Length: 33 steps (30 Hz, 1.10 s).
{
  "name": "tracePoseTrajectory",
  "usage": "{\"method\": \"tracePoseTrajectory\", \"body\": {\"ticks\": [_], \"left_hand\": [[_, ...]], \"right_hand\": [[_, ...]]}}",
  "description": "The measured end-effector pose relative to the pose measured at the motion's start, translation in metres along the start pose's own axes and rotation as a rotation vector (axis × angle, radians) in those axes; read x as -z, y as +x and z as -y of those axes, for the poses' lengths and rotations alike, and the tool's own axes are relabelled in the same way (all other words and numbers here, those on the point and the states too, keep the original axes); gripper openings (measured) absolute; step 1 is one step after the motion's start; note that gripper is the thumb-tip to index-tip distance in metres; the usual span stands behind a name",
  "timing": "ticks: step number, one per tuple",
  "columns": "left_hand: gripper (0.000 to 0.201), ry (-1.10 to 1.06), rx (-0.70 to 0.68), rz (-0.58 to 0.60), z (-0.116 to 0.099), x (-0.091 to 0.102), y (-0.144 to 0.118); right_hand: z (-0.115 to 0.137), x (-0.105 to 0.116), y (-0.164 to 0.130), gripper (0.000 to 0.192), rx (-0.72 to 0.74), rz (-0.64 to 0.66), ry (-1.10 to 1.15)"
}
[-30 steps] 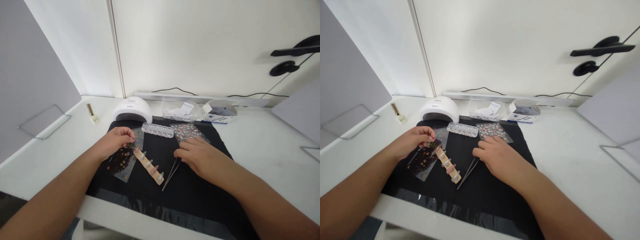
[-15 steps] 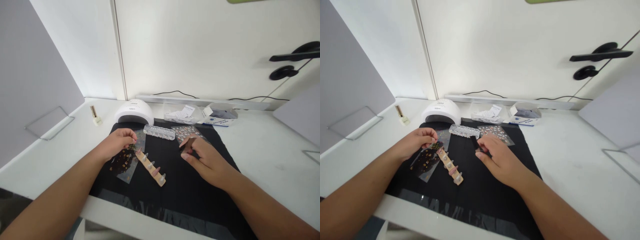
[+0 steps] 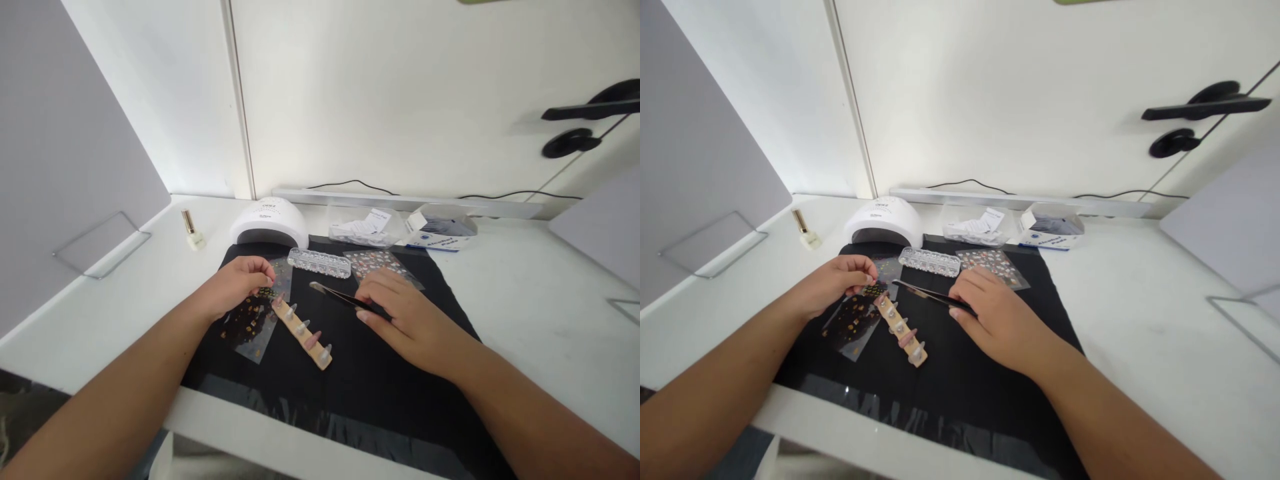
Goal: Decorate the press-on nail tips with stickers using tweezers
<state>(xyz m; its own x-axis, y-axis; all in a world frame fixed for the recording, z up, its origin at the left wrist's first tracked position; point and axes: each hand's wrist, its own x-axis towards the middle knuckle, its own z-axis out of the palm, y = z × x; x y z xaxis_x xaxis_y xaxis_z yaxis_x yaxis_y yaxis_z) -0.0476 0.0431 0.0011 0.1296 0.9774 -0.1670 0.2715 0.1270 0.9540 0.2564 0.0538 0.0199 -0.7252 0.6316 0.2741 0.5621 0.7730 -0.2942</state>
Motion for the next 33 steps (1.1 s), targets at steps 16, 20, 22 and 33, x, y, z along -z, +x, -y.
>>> {"method": "tracePoseTrajectory", "body": {"ticks": [16,20,22,33], "left_hand": [[0.003,0.014,0.045,0.044,-0.003,0.002,-0.003],[0.013,0.016,0.074,0.048,-0.002,0.002,-0.002],[0.016,0.033,0.093,0.055,-0.001,0.002,-0.001],[0.017,0.088,0.127,0.061,0.005,0.003,0.001]], "right_hand": [[-0.009,-0.012,0.004,0.017,-0.206,0.18,-0.222],[-0.008,-0.014,0.003,0.017,-0.222,0.221,-0.252],[-0.007,-0.015,0.004,0.017,-0.222,0.231,-0.262],[-0.002,-0.016,0.006,0.012,-0.269,0.262,-0.297]]}}
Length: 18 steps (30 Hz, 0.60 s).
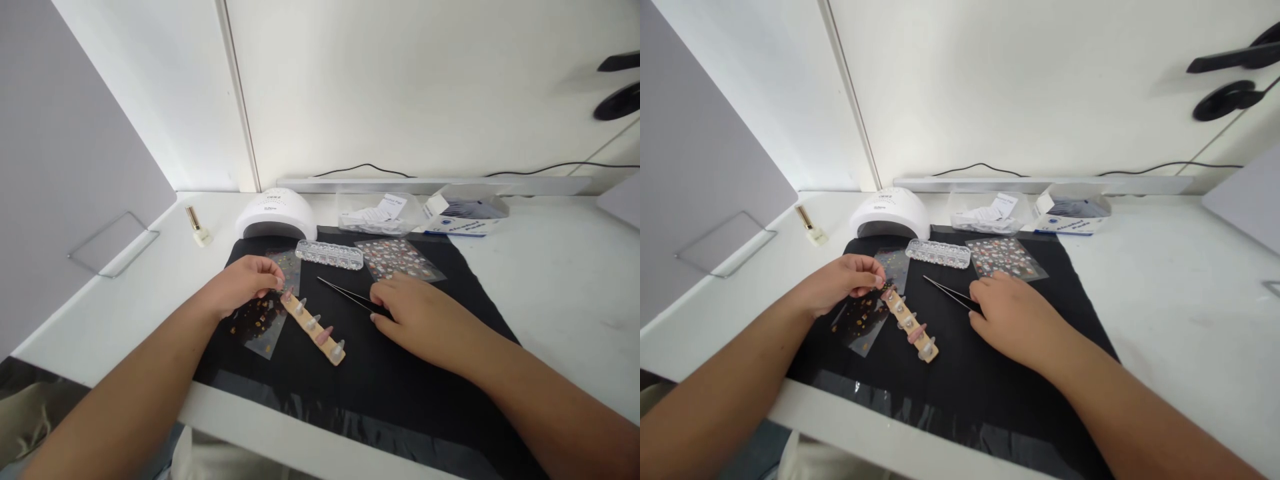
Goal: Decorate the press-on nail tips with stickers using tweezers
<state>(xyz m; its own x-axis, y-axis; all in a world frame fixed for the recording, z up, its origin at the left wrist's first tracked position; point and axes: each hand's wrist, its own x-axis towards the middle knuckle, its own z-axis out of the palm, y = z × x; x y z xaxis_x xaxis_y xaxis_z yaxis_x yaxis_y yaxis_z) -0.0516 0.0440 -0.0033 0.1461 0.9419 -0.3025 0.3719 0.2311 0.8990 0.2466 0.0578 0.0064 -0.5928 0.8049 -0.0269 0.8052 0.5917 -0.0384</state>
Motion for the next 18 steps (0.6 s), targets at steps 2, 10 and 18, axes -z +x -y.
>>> {"method": "tracePoseTrajectory", "body": {"ticks": [2,10,18], "left_hand": [[0.013,-0.008,-0.011,-0.008,-0.001,0.0,-0.001],[0.008,-0.007,-0.04,-0.03,-0.007,-0.002,-0.003],[0.012,0.01,-0.051,-0.029,-0.008,-0.002,-0.005]], "right_hand": [[0.001,0.0,0.0,0.011,-0.006,0.013,0.001],[0.004,0.002,-0.002,0.013,-0.001,0.001,0.026],[0.017,0.012,-0.013,0.012,0.165,-0.026,0.155]]}}
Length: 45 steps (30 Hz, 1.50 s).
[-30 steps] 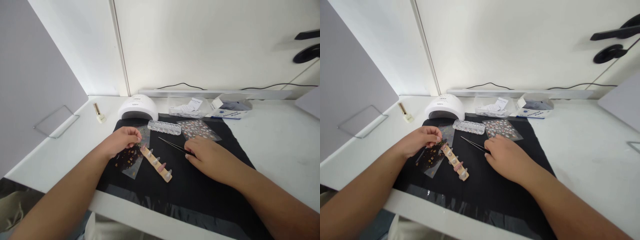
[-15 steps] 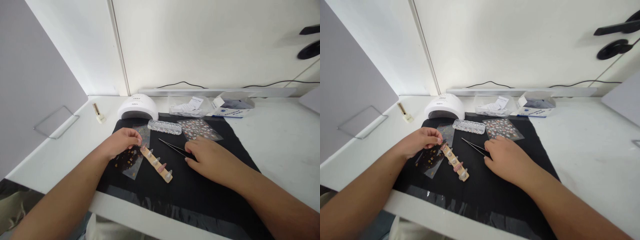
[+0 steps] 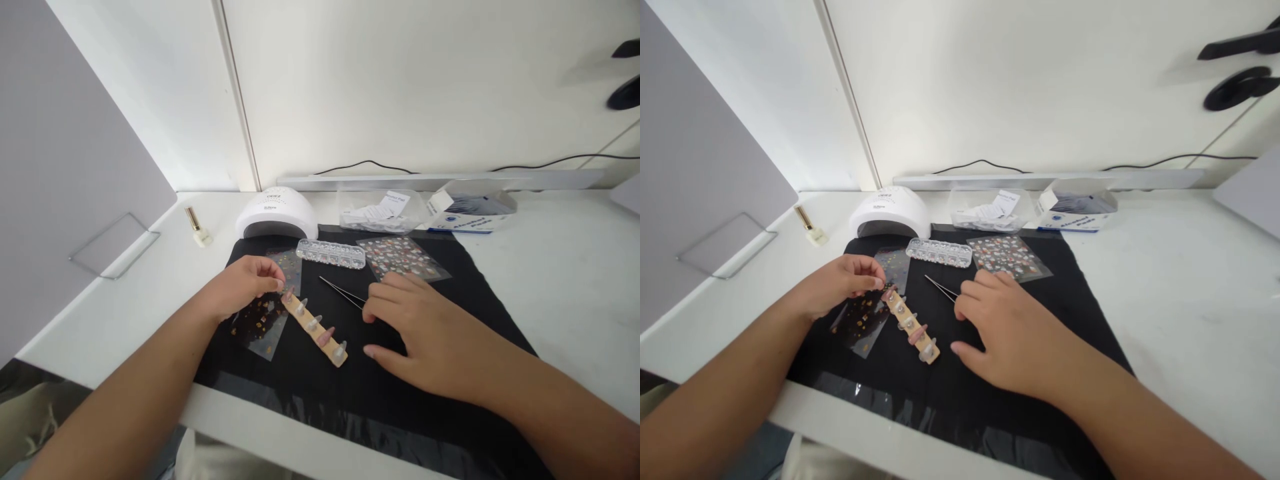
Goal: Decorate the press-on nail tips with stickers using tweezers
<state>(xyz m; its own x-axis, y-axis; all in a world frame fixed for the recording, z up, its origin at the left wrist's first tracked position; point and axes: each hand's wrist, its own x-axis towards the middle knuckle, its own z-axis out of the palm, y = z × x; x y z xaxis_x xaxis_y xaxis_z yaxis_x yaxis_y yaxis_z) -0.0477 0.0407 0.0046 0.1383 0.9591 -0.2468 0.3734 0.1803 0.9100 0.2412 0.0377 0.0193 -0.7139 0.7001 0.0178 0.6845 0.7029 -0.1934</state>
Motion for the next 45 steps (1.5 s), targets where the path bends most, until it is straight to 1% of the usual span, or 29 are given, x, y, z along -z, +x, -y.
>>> {"method": "tracePoseTrajectory", "body": {"ticks": [2,7,10,13,16,19,22,26,32,38,45], "left_hand": [[0.013,0.007,0.004,0.006,-0.001,0.0,-0.001],[0.015,0.028,0.018,0.015,-0.002,0.001,-0.003],[0.014,0.034,0.025,0.021,-0.004,0.0,-0.005],[0.014,0.033,0.027,0.025,-0.005,-0.003,-0.006],[0.015,0.026,0.031,0.024,-0.006,-0.005,-0.007],[0.014,0.022,0.039,0.02,-0.004,-0.006,-0.006],[0.013,0.023,0.04,0.017,-0.002,-0.006,-0.005],[0.012,0.03,0.039,0.004,-0.003,-0.006,-0.004],[0.011,0.037,0.025,-0.007,-0.005,-0.006,-0.004],[0.013,0.041,0.02,0.005,-0.003,-0.005,-0.005],[0.015,0.07,0.029,0.002,0.001,-0.004,-0.006]], "right_hand": [[0.005,-0.004,0.0,0.018,0.022,0.009,0.023],[0.015,-0.018,0.004,0.035,0.024,0.016,0.026],[0.021,-0.023,0.005,0.038,0.011,-0.006,0.012],[0.027,-0.028,0.006,0.037,-0.013,-0.038,0.007],[0.032,-0.034,0.007,0.03,-0.03,-0.068,0.022],[0.035,-0.039,0.008,0.023,-0.039,-0.092,0.044],[0.036,-0.043,0.007,0.021,-0.045,-0.115,0.062],[0.038,-0.044,0.006,0.022,-0.035,-0.131,0.086],[0.041,-0.045,0.006,0.022,-0.004,-0.117,0.12],[0.042,-0.046,0.006,0.024,-0.019,-0.11,0.111],[0.044,-0.048,0.004,0.026,0.022,-0.096,0.122]]}}
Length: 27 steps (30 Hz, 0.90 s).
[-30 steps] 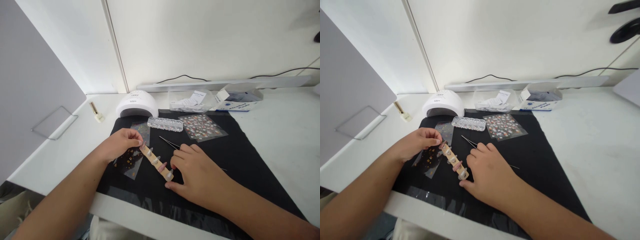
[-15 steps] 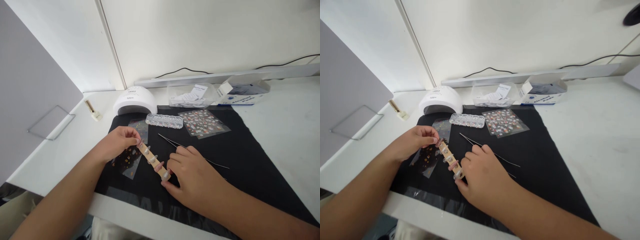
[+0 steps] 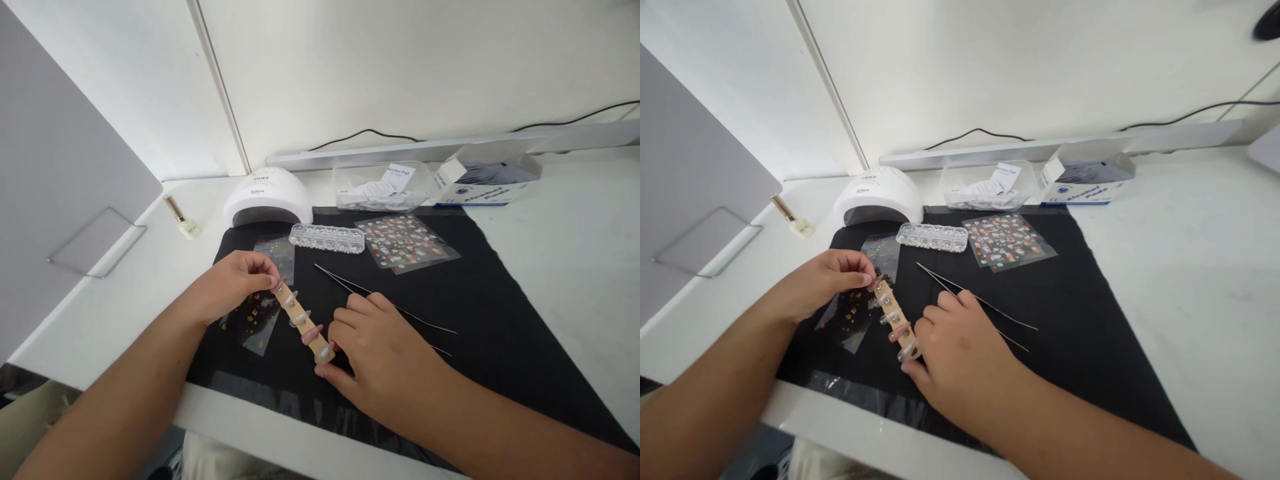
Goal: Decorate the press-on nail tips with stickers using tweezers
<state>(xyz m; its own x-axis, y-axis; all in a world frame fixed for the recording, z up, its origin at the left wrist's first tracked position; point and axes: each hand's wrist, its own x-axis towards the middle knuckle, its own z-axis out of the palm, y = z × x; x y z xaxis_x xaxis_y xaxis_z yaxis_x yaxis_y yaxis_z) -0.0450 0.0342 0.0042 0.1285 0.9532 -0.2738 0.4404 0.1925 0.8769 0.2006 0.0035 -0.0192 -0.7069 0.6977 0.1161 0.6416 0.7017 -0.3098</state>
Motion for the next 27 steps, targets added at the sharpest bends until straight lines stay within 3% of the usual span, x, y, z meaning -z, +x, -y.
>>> {"method": "tracePoseTrajectory", "body": {"ticks": [7,12,15,18,20,23,25,27], "left_hand": [[0.015,0.034,0.007,0.005,0.001,0.0,-0.002],[0.016,0.041,-0.016,-0.036,-0.003,0.0,-0.005],[0.017,0.051,-0.039,-0.068,-0.005,0.0,-0.006],[0.015,0.074,-0.061,-0.097,-0.006,0.001,-0.006],[0.013,0.091,-0.075,-0.108,-0.007,0.001,-0.005],[0.011,0.125,-0.092,-0.111,-0.007,0.004,-0.002],[0.012,0.16,-0.093,-0.103,-0.007,0.005,0.0],[0.028,0.203,-0.092,-0.094,-0.007,0.006,0.004]], "right_hand": [[-0.001,-0.001,0.0,0.029,0.082,0.048,0.03],[-0.01,0.017,0.0,0.018,0.172,0.118,0.019],[-0.024,0.029,0.002,0.012,0.033,0.072,-0.093],[-0.039,0.035,0.003,0.025,-0.15,0.033,-0.229],[-0.049,0.035,0.003,0.021,-0.221,0.039,-0.284],[-0.063,0.034,0.004,0.01,-0.251,0.067,-0.301],[-0.072,0.038,0.005,0.018,-0.243,0.063,-0.299],[-0.078,0.049,0.007,0.026,-0.226,0.037,-0.293]]}}
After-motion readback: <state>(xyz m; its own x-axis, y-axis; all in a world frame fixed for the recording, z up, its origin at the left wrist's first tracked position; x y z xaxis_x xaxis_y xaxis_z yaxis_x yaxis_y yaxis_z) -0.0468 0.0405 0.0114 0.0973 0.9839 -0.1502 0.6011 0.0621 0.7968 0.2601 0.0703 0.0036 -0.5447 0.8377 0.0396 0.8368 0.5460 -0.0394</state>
